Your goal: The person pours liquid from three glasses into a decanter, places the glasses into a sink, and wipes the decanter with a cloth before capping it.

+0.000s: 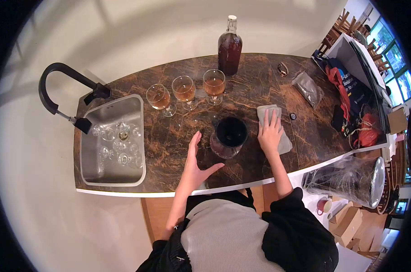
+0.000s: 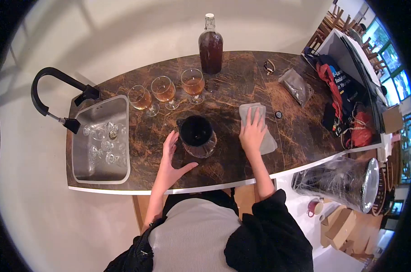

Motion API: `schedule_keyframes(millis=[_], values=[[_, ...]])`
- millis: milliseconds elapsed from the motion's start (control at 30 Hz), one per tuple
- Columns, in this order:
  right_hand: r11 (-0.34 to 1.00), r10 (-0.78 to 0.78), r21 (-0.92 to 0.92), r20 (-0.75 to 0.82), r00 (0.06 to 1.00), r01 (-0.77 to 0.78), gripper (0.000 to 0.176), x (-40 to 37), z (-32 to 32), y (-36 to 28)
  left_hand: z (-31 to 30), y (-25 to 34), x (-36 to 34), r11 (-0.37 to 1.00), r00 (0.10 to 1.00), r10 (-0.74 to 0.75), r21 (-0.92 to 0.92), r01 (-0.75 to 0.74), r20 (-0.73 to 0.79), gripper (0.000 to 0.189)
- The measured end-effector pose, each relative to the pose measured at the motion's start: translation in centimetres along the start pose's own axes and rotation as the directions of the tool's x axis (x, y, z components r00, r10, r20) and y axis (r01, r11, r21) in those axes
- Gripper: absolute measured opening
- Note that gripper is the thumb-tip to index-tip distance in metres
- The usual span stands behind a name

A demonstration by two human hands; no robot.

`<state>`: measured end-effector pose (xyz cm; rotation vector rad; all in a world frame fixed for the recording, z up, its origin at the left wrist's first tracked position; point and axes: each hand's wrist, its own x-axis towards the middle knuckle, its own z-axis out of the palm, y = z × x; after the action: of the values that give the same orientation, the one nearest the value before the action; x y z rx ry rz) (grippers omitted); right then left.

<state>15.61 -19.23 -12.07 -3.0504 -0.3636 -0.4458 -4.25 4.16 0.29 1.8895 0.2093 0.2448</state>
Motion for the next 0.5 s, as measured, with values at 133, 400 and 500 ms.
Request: schedule_keyframes(millis=[133, 400, 500], values=[[0.997, -0.054, 0.048, -0.015, 0.998, 0.054, 0.068, -1.5, -1.7, -2.5, 0.2, 0.0, 0.3, 1.000, 1.000, -0.010, -0.008, 0.010, 0.030, 0.107], [0.992, -0.107, 0.056, -0.052, 0.993, 0.110, 0.075, -2.2, -1.6, -4.3, 0.2, 0.2, 0.3, 0.999, 0.999, -0.011, -0.036, 0.012, 0.045, 0.106], [0.993, 0.019, -0.118, 0.014, 1.000, -0.017, 0.083, -0.3, -0.5, -3.8, -0.1, 0.2, -0.1, 0.999, 0.999, -0.014, -0.041, 0.015, 0.040, 0.106]])
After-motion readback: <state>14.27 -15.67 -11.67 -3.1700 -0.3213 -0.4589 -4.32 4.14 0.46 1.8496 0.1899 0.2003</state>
